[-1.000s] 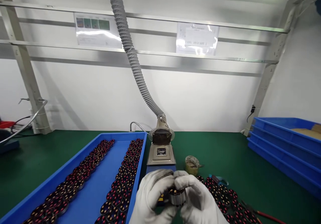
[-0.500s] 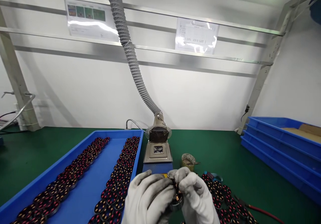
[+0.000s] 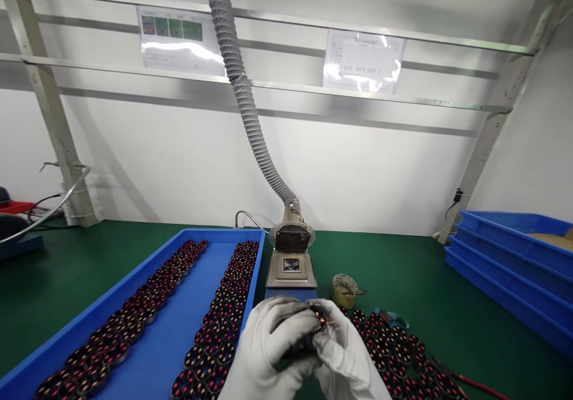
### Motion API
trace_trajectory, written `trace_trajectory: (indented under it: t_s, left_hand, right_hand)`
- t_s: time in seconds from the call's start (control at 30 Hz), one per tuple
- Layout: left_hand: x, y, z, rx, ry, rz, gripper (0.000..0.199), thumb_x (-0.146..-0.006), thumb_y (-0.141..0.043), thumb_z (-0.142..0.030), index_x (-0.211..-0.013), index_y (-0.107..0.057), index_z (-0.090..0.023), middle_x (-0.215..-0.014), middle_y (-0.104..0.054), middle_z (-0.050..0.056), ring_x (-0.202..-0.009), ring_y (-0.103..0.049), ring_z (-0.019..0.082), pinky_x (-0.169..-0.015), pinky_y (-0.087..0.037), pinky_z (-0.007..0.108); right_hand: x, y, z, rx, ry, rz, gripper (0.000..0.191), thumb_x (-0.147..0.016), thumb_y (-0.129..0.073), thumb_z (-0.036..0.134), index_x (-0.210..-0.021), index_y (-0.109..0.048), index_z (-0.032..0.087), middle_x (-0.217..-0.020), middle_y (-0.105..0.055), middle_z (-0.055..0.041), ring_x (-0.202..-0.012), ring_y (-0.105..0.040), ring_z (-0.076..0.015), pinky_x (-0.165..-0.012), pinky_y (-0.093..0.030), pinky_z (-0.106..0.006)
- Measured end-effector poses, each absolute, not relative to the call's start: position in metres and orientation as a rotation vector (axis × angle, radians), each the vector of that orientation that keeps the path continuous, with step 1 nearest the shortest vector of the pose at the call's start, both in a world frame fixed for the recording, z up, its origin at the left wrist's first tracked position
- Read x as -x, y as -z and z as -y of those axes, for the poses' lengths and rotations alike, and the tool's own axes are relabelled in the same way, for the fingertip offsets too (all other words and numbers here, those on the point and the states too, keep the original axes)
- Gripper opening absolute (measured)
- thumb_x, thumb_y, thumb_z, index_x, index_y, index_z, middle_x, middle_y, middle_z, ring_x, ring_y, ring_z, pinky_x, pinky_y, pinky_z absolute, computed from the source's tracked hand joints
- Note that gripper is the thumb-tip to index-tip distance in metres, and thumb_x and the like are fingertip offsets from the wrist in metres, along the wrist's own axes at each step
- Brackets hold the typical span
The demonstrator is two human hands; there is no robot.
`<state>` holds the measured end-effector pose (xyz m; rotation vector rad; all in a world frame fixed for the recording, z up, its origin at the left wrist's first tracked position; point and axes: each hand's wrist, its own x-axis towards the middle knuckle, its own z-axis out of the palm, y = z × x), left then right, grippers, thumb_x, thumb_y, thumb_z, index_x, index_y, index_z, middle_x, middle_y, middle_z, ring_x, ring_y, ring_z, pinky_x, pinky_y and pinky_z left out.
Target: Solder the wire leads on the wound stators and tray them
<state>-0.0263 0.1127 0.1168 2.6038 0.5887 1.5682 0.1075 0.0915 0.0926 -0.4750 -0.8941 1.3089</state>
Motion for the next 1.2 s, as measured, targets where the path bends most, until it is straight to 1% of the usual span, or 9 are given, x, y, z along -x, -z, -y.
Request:
trace_trajectory:
  t_s: [0.23, 0.47, 0.6, 0.73, 0.77, 0.9, 1.0, 1.07, 1.2]
  left_hand:
    - [0.031, -0.115, -0.119, -2.455, -1.432, -0.532, 0.030, -0.088, -0.053, -0.034, -0.118, -0.050, -0.029, -0.116, -0.059, 0.003, -0.108, -0.053, 0.019, -0.092, -0.045, 0.031]
    - [0.030, -0.112, -0.115, -2.024, -1.681, -0.599, 0.015, -0.087, -0.050, -0.019, -0.088, -0.062, -0.028, -0.094, -0.065, -0.004, -0.090, -0.061, 0.013, -0.081, -0.049, 0.020]
    - [0.040, -0.111, -0.114, -1.908, -1.662, -0.791, 0.012, -0.084, -0.056, -0.027, -0.093, -0.064, -0.031, -0.098, -0.067, -0.002, -0.094, -0.062, 0.016, -0.082, -0.051, 0.023]
    - [0.041, -0.115, -0.113, -2.242, -1.295, -0.742, 0.061, -0.069, -0.071, -0.021, -0.124, -0.049, -0.034, -0.122, -0.057, 0.003, -0.111, -0.053, 0.023, -0.094, -0.046, 0.034]
    - [0.039, -0.117, -0.113, -2.261, -1.292, -0.672, 0.060, -0.070, -0.071, -0.020, -0.124, -0.049, -0.034, -0.121, -0.058, 0.002, -0.111, -0.053, 0.022, -0.095, -0.045, 0.033]
    - [0.029, -0.122, -0.113, -2.105, -1.440, -0.440, 0.027, -0.077, -0.068, -0.029, -0.104, -0.065, -0.031, -0.104, -0.068, 0.001, -0.098, -0.060, 0.019, -0.092, -0.044, 0.028]
    - [0.027, -0.123, -0.111, -1.787, -1.522, -0.476, 0.009, -0.076, -0.069, -0.022, -0.081, -0.072, -0.030, -0.083, -0.072, -0.002, -0.085, -0.064, 0.018, -0.086, -0.047, 0.025]
    - [0.029, -0.122, -0.110, -1.507, -1.605, -0.506, 0.008, -0.075, -0.069, -0.022, -0.071, -0.071, -0.029, -0.074, -0.071, -0.004, -0.079, -0.065, 0.017, -0.080, -0.050, 0.022]
    - [0.036, -0.122, -0.112, -1.294, -1.567, -0.587, 0.006, -0.071, -0.072, -0.027, -0.077, -0.072, -0.028, -0.085, -0.072, -0.001, -0.084, -0.065, 0.018, -0.078, -0.050, 0.019]
  right_hand:
    - [-0.110, -0.095, -0.094, 0.565, -1.274, 0.872, 0.035, -0.059, -0.081, 0.033, -0.087, -0.064, 0.021, -0.088, -0.068, -0.0066, -0.084, -0.063, -0.0226, -0.079, -0.051, -0.036]
    - [-0.101, -0.101, -0.085, 0.430, -1.636, 0.719, 0.036, -0.058, -0.083, 0.031, -0.087, -0.063, 0.022, -0.080, -0.067, -0.0010, -0.068, -0.065, -0.0134, -0.061, -0.051, -0.024]
    - [-0.106, -0.102, -0.081, 0.383, -1.687, 0.693, 0.035, -0.063, -0.079, 0.039, -0.090, -0.064, 0.023, -0.084, -0.070, -0.0050, -0.071, -0.066, -0.0169, -0.064, -0.051, -0.028]
    - [-0.106, -0.107, -0.078, 0.382, -1.607, 0.778, 0.031, -0.071, -0.071, 0.040, -0.095, -0.066, 0.022, -0.095, -0.067, -0.0071, -0.085, -0.064, -0.0212, -0.074, -0.052, -0.034]
    - [-0.106, -0.108, -0.078, 0.389, -1.607, 0.802, 0.031, -0.070, -0.071, 0.040, -0.095, -0.066, 0.022, -0.097, -0.067, -0.0075, -0.087, -0.063, -0.0218, -0.076, -0.052, -0.035]
    - [-0.101, -0.110, -0.079, 0.451, -1.609, 0.813, 0.034, -0.069, -0.074, 0.038, -0.097, -0.066, 0.020, -0.096, -0.066, -0.0077, -0.087, -0.063, -0.0209, -0.079, -0.050, -0.036]
    - [-0.099, -0.108, -0.082, 0.516, -1.622, 0.806, 0.038, -0.062, -0.080, 0.037, -0.091, -0.066, 0.017, -0.083, -0.068, -0.0069, -0.075, -0.064, -0.0208, -0.072, -0.052, -0.038]
    - [-0.100, -0.106, -0.083, 0.521, -1.647, 0.803, 0.038, -0.058, -0.082, 0.037, -0.086, -0.066, 0.017, -0.076, -0.068, -0.0060, -0.066, -0.064, -0.0189, -0.065, -0.053, -0.035]
    - [-0.102, -0.104, -0.084, 0.502, -1.682, 0.736, 0.040, -0.054, -0.084, 0.037, -0.083, -0.064, 0.018, -0.073, -0.070, -0.0052, -0.060, -0.066, -0.0163, -0.059, -0.052, -0.028]
